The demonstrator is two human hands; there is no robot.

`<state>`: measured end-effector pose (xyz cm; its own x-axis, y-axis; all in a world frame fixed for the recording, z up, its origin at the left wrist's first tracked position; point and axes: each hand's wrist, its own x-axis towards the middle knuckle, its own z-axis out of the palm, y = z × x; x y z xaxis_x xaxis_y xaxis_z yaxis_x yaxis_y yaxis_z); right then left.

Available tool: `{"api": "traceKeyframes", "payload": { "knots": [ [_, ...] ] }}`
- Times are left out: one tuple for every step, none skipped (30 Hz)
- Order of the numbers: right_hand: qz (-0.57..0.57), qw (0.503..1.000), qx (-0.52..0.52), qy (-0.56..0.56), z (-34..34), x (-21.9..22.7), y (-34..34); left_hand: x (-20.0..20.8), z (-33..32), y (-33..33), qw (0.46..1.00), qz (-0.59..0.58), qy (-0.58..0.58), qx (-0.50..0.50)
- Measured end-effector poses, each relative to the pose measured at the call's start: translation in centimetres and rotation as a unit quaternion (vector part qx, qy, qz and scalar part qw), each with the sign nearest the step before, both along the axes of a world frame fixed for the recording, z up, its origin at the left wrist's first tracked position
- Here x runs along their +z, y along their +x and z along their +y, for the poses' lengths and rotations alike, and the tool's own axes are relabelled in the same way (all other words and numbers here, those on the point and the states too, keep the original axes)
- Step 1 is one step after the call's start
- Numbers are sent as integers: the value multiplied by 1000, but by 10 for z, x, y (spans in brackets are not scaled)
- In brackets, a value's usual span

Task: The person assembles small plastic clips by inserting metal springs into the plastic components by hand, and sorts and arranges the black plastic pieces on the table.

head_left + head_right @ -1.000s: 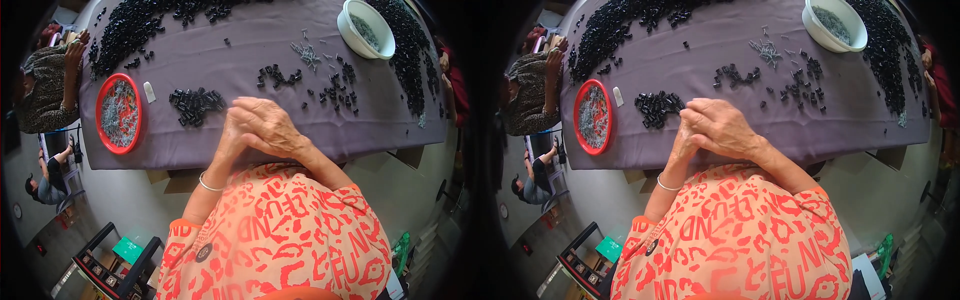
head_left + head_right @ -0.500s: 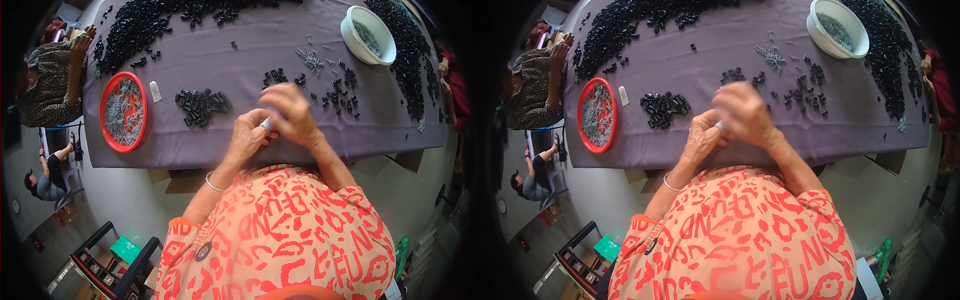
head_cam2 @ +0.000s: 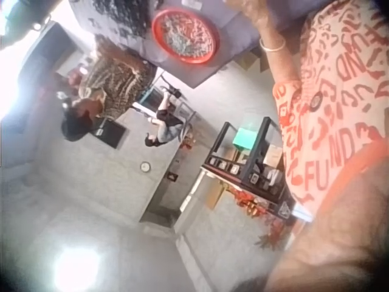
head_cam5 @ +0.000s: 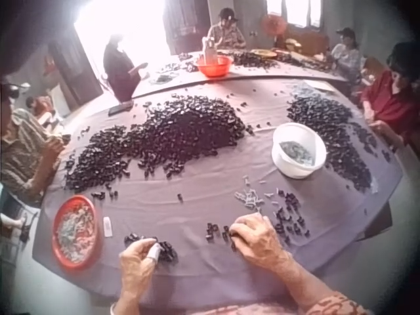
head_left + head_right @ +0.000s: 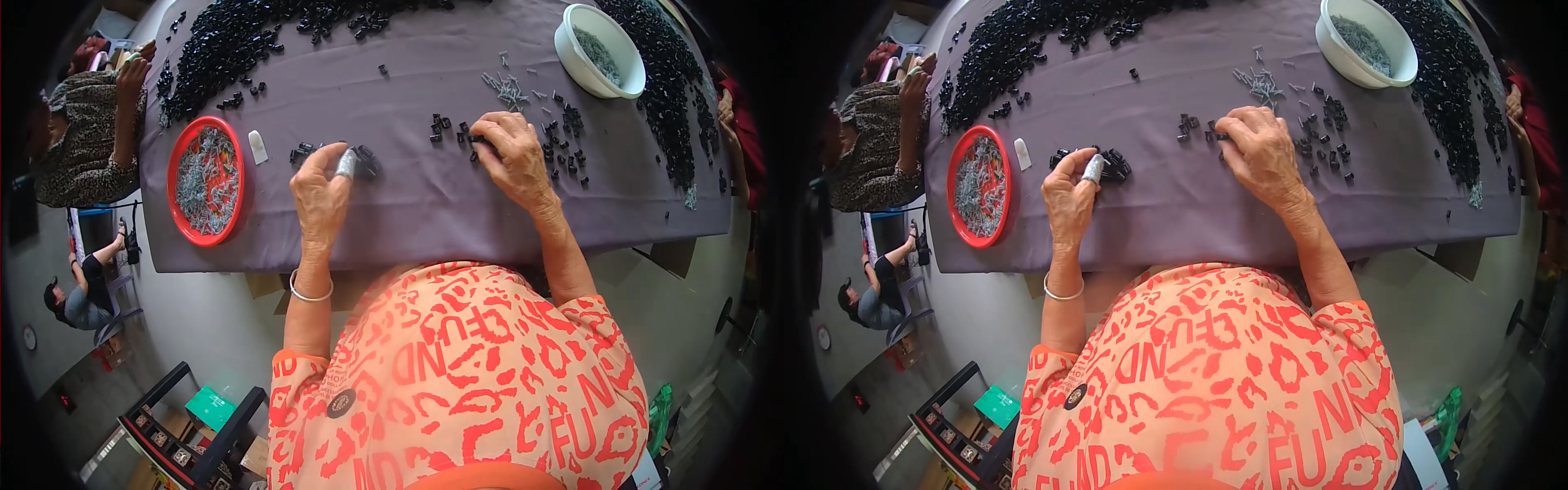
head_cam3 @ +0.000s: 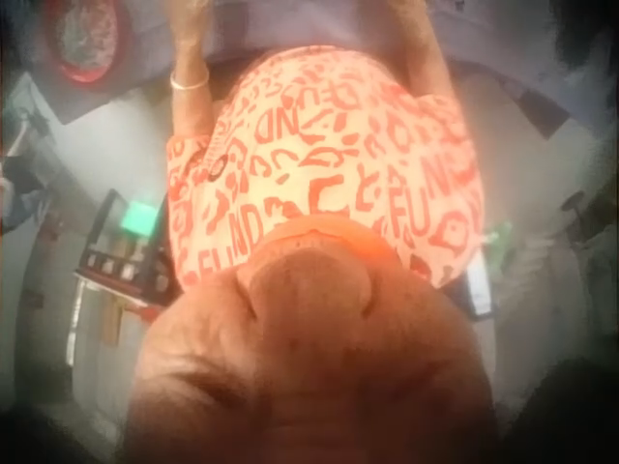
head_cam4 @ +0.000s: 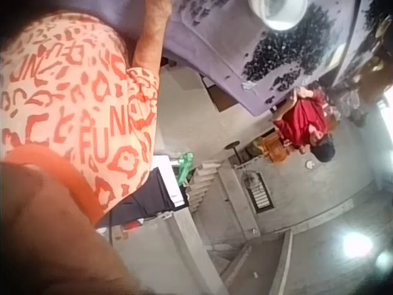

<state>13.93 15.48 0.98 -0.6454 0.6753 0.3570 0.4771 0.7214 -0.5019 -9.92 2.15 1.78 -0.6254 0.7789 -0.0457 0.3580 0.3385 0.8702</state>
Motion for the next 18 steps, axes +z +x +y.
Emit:
{"api": "traceKeyframes", "payload": {
  "knots": [
    [7,1000,-17,9,0,1,2,1,0,-4,997,71,-5,-13],
    [8,1000,-19,9,3,0,6,2,1,-5,990,141,-9,-28],
    [12,999,-47,25,6,-2,9,4,3,-4,984,174,-16,-31],
    [17,996,-74,41,9,-2,13,6,6,-1,984,175,-15,-33],
    [24,995,-88,36,10,-3,16,8,9,5,977,212,4,-26],
    [26,995,-90,36,11,-3,16,9,13,11,968,249,23,-19],
    [28,995,-92,38,12,-3,17,9,20,18,968,250,25,-21],
    [32,994,-93,40,12,-3,17,8,29,24,962,262,25,-69],
    [33,994,-95,42,11,-2,15,7,39,30,955,273,26,-116],
    [40,994,-92,36,9,0,11,3,49,38,954,274,28,-119],
    [44,995,-89,30,8,-1,10,-6,60,45,952,274,35,-128],
    [44,994,-95,34,7,0,14,-11,69,49,951,274,42,-138],
    [46,992,-111,35,6,0,17,-16,76,50,950,274,47,-143],
    [48,990,-128,35,6,-1,21,-18,81,51,946,272,47,-170],
    [57,987,-143,36,8,-5,28,-20,87,53,942,270,47,-196],
    [56,987,-147,38,11,-6,34,-20,91,51,941,269,50,-199],
    [41,984,-171,42,13,-7,41,-17,94,48,947,236,10,-218],
    [27,980,-194,46,15,-7,46,-14,98,47,950,202,-30,-235]
  ]
}}
